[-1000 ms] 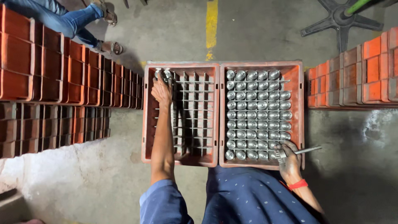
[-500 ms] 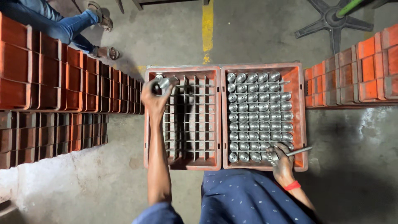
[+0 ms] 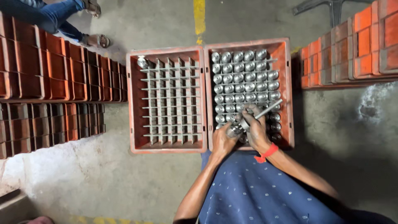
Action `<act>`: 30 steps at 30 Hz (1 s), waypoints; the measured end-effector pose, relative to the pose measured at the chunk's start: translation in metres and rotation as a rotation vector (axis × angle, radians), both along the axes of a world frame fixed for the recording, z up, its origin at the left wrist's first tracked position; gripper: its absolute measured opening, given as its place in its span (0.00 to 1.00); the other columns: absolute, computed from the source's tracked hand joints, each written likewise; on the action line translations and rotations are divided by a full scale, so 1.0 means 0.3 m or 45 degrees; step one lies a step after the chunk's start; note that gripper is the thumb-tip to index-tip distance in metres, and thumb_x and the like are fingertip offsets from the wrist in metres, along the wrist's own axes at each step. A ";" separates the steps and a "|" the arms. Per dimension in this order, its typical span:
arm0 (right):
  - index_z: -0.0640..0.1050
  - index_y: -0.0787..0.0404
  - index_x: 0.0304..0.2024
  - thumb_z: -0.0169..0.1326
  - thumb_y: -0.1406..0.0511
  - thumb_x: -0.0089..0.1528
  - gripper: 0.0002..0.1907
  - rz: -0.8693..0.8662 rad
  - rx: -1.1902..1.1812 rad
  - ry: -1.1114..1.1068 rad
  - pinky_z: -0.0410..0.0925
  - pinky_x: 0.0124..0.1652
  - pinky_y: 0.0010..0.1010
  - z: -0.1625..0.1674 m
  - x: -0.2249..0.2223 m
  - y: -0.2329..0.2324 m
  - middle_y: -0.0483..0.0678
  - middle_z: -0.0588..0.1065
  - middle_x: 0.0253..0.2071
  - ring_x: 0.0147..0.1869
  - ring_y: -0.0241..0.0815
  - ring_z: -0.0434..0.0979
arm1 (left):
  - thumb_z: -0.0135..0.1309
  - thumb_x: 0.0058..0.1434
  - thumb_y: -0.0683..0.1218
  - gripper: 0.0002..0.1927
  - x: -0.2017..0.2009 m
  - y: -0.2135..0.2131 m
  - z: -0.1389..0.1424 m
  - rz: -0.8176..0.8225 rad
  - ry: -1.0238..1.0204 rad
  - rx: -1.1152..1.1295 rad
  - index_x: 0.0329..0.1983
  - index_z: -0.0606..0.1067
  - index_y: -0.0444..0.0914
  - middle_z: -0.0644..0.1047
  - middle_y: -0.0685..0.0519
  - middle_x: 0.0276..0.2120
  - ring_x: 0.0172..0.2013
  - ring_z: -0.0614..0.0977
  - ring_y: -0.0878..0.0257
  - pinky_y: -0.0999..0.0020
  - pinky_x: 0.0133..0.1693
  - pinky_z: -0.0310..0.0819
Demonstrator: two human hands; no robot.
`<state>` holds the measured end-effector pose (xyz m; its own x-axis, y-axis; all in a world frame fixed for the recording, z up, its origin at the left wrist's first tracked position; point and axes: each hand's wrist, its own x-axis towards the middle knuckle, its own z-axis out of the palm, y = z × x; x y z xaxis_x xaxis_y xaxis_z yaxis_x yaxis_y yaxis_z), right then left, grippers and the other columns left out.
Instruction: The person transfers small cylindrical metal parts from one compartment of a red crate to the other using a metal rod tool. They repeatedly pick up parts with the rod and place them into the second compartment until it is full, then lift the filled crate and place it on a metal table.
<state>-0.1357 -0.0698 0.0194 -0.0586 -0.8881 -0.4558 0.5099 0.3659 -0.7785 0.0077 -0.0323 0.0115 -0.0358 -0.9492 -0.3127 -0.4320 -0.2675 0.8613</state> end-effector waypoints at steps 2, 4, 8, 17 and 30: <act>0.73 0.63 0.48 0.50 0.73 0.66 0.08 0.038 -0.016 0.048 0.72 0.38 0.28 0.011 -0.012 0.016 0.46 0.74 0.34 0.38 0.37 0.78 | 0.68 0.50 0.47 0.24 -0.037 0.026 0.025 -0.043 -0.001 -0.027 0.49 0.80 0.32 0.83 0.38 0.38 0.39 0.86 0.45 0.54 0.42 0.79; 0.73 0.63 0.47 0.50 0.72 0.65 0.07 0.106 -0.055 0.161 0.73 0.39 0.27 -0.002 -0.034 0.037 0.43 0.75 0.37 0.38 0.37 0.79 | 0.68 0.48 0.46 0.27 -0.065 0.033 0.030 -0.110 -0.019 -0.050 0.51 0.79 0.31 0.83 0.37 0.38 0.40 0.86 0.44 0.54 0.43 0.78; 0.74 0.64 0.49 0.51 0.72 0.69 0.06 0.266 -0.226 0.119 0.72 0.41 0.27 -0.060 -0.100 0.076 0.48 0.73 0.35 0.39 0.36 0.76 | 0.67 0.48 0.48 0.29 -0.113 0.041 -0.005 -0.234 -0.023 0.097 0.52 0.78 0.31 0.83 0.36 0.38 0.40 0.86 0.44 0.54 0.45 0.79; 0.75 0.64 0.48 0.48 0.75 0.65 0.10 -0.347 -0.033 -0.058 0.75 0.47 0.34 -0.139 -0.378 -0.035 0.50 0.76 0.39 0.41 0.42 0.79 | 0.65 0.56 0.63 0.38 -0.161 -0.181 -0.045 -0.347 -0.136 -0.040 0.60 0.73 0.33 0.83 0.35 0.37 0.38 0.86 0.44 0.51 0.42 0.79; 0.75 0.65 0.49 0.48 0.74 0.66 0.10 -0.566 0.068 -0.077 0.73 0.42 0.33 -0.124 -0.531 0.085 0.52 0.77 0.33 0.36 0.42 0.79 | 0.47 0.65 0.39 0.31 -0.391 -0.716 -0.142 -0.467 -0.424 -0.991 0.73 0.67 0.43 0.70 0.35 0.65 0.60 0.75 0.37 0.50 0.62 0.70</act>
<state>-0.2949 -0.0443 -0.0179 -0.4009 -0.7578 -0.5149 0.6706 0.1402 -0.7285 -0.1096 -0.2470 -0.0312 -0.3988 -0.8431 0.3606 -0.6332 0.5377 0.5568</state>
